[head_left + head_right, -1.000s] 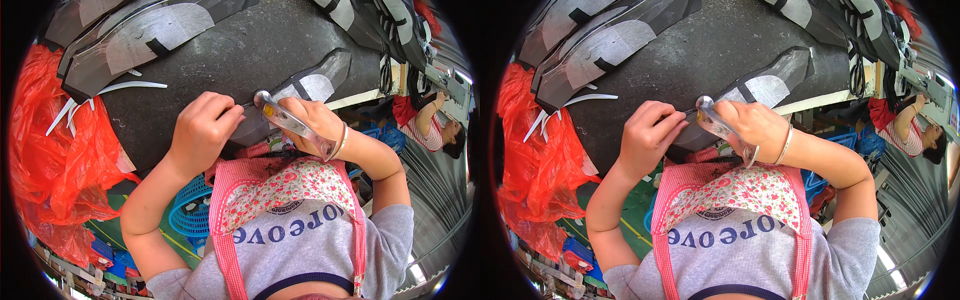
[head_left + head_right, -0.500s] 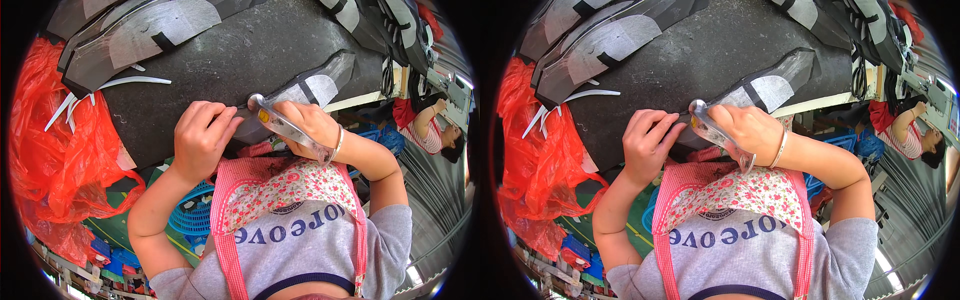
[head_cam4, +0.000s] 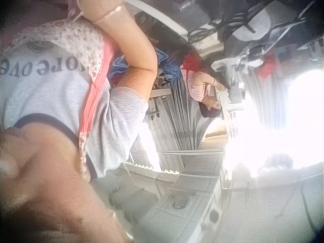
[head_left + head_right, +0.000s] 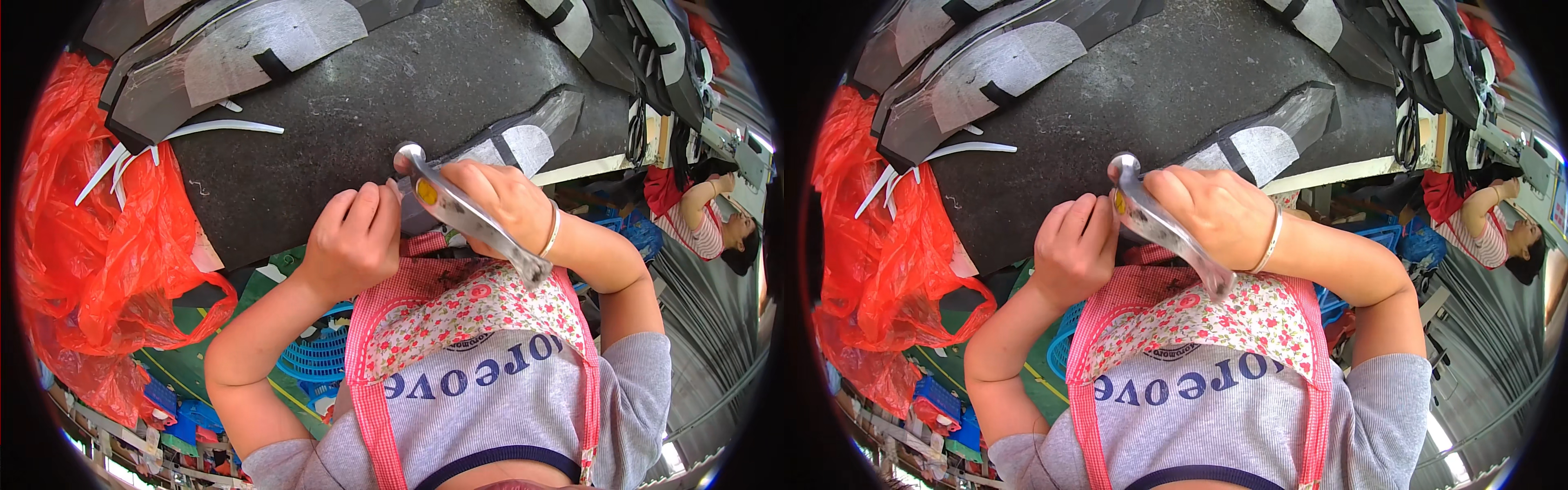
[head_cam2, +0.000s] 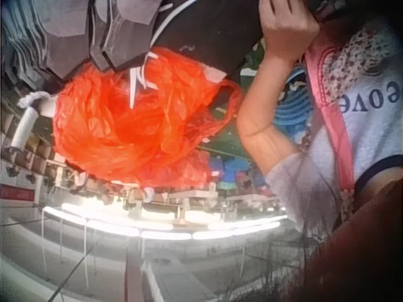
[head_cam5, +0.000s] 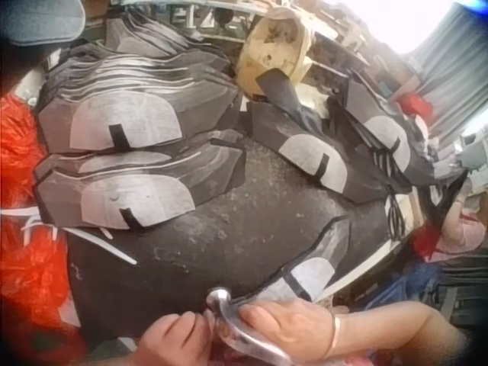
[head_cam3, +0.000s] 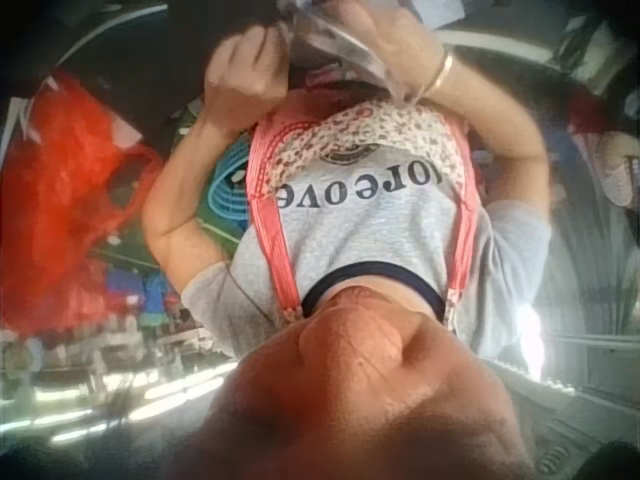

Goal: The person takes shoe upper pieces from a stack, folds down their edges by hand, and taps the folds flat with a metal hammer on the work surface before placing them aside.

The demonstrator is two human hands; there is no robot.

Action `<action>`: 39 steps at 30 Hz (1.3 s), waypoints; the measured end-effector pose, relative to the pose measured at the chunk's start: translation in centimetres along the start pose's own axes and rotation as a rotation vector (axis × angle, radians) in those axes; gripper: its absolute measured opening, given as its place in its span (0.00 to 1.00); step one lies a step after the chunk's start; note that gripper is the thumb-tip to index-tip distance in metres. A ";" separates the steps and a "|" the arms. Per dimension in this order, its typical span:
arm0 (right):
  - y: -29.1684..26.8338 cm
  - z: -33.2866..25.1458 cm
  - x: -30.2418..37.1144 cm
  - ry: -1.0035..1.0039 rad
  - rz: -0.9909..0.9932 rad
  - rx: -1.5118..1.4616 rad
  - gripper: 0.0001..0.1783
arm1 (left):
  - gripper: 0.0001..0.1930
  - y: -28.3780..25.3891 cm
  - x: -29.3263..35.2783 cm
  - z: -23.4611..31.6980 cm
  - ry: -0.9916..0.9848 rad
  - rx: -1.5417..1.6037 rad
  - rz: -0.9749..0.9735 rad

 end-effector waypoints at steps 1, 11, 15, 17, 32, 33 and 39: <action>0.1 -0.3 -0.1 0.027 -0.024 -0.019 0.24 | 0.11 0.0 -0.2 0.0 -0.019 0.012 -0.003; -5.0 3.6 2.7 0.170 0.081 0.236 0.22 | 0.11 -0.4 -0.4 -0.6 -0.019 0.017 0.000; -5.7 3.7 3.9 0.042 0.158 0.268 0.22 | 0.12 -2.3 -4.1 -3.2 -0.054 -0.034 0.098; -6.4 3.8 4.3 -0.016 0.210 0.223 0.21 | 0.16 -3.3 -6.7 -5.9 -0.161 -0.250 0.126; -16.8 10.6 3.4 0.089 0.781 0.818 0.18 | 0.19 -4.7 -9.9 -12.8 -0.433 -0.467 0.026; -16.0 11.8 2.6 0.104 0.662 0.742 0.15 | 0.18 -4.6 -9.8 -13.1 -0.443 -0.390 0.015; -14.4 5.5 0.9 -0.131 0.735 0.322 0.17 | 0.13 -4.2 -9.1 -10.8 -0.372 -0.201 -0.098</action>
Point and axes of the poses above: each hand's wrist, its own x-axis away from the middle knuckle, its own y-axis out of the palm, z = x × y, the point moved 8 cm from there along -x, towards the middle knuckle, and after that the axes turned 3 degrees about -x, right-handed, at the moved point
